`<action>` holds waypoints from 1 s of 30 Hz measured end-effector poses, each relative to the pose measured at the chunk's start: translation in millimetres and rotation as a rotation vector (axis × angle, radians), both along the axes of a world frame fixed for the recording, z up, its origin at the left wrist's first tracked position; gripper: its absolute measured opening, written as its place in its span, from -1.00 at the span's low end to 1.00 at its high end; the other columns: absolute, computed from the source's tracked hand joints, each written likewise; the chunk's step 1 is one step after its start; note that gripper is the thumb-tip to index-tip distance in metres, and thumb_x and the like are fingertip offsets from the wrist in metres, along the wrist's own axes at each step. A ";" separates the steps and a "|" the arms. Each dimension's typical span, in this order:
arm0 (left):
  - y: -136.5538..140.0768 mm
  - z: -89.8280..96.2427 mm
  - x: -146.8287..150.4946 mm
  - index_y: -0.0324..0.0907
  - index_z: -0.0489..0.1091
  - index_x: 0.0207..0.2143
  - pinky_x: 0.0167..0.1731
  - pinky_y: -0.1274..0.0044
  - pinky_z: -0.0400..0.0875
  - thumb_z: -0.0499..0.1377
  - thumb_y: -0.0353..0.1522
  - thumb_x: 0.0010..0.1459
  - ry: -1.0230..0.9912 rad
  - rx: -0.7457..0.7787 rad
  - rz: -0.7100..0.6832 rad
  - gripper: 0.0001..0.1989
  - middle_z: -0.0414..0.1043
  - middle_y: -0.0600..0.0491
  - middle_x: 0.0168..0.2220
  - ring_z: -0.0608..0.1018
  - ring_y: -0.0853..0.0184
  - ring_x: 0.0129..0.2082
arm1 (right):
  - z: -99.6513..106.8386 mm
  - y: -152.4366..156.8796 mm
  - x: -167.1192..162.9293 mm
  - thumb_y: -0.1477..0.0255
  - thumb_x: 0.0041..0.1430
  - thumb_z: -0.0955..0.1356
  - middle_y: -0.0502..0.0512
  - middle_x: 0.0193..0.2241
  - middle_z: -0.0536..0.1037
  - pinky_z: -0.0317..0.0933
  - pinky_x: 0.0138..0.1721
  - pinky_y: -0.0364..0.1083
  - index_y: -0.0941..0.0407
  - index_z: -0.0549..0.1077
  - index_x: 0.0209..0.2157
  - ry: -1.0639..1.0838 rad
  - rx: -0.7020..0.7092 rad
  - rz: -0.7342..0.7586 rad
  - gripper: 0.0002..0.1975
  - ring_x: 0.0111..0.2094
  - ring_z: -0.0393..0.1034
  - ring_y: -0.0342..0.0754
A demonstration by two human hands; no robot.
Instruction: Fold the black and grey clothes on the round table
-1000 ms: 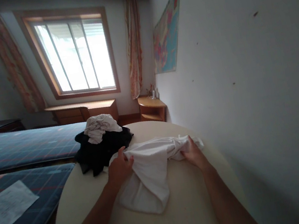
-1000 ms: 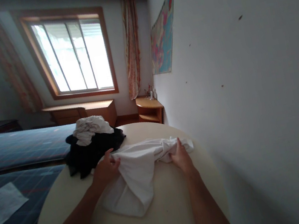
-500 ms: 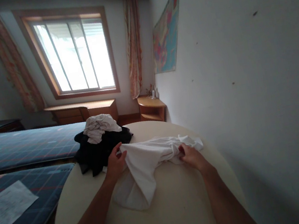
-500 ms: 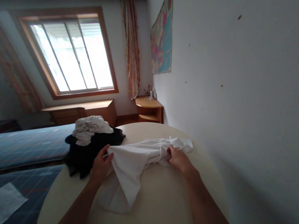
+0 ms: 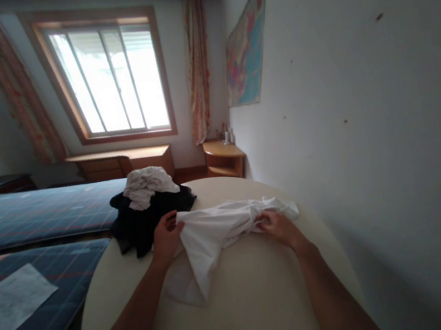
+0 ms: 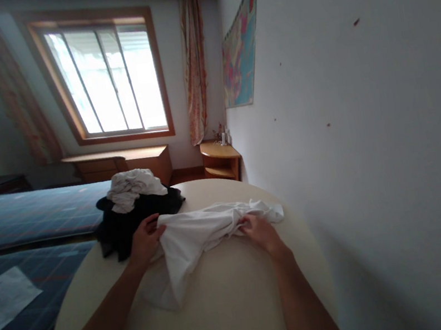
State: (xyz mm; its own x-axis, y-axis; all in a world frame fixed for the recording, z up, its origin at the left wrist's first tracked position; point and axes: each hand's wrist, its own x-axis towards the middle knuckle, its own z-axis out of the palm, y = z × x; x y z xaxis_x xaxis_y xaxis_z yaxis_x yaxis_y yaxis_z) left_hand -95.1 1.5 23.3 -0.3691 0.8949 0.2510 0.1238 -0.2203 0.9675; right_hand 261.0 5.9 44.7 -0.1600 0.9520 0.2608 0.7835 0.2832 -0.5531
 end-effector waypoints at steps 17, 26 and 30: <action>-1.4 -0.5 -14.4 -0.22 0.31 0.15 0.17 0.33 0.28 0.19 -0.40 0.09 0.516 -0.057 0.069 -0.47 0.37 -0.17 0.17 0.45 0.11 0.15 | -12.4 21.6 21.3 0.30 0.13 0.29 0.26 -0.03 0.54 0.36 -0.12 -0.08 0.15 0.28 0.07 0.506 0.185 -0.404 -0.53 -0.16 0.52 -0.01; -17.3 15.3 -6.8 -0.36 -0.02 0.25 -0.12 0.28 0.43 0.12 -0.35 0.15 0.789 -0.489 0.145 -0.33 0.53 -0.30 -0.16 0.62 0.01 -0.18 | -31.2 24.4 31.4 0.15 0.04 0.39 0.20 -0.48 0.57 0.27 -0.29 -0.04 0.12 0.48 -0.47 0.127 -0.028 -0.527 -0.70 -0.34 0.51 0.12; -7.7 15.4 -15.3 -0.28 0.25 0.04 -0.17 0.45 0.46 0.08 -0.40 0.13 0.551 -0.196 0.160 -0.61 0.54 -0.11 -0.22 0.61 0.21 -0.25 | -27.4 29.4 35.8 0.19 0.10 0.33 0.22 -0.44 0.59 0.26 -0.32 -0.07 0.15 0.50 -0.36 0.250 0.102 -0.565 -0.70 -0.35 0.50 0.08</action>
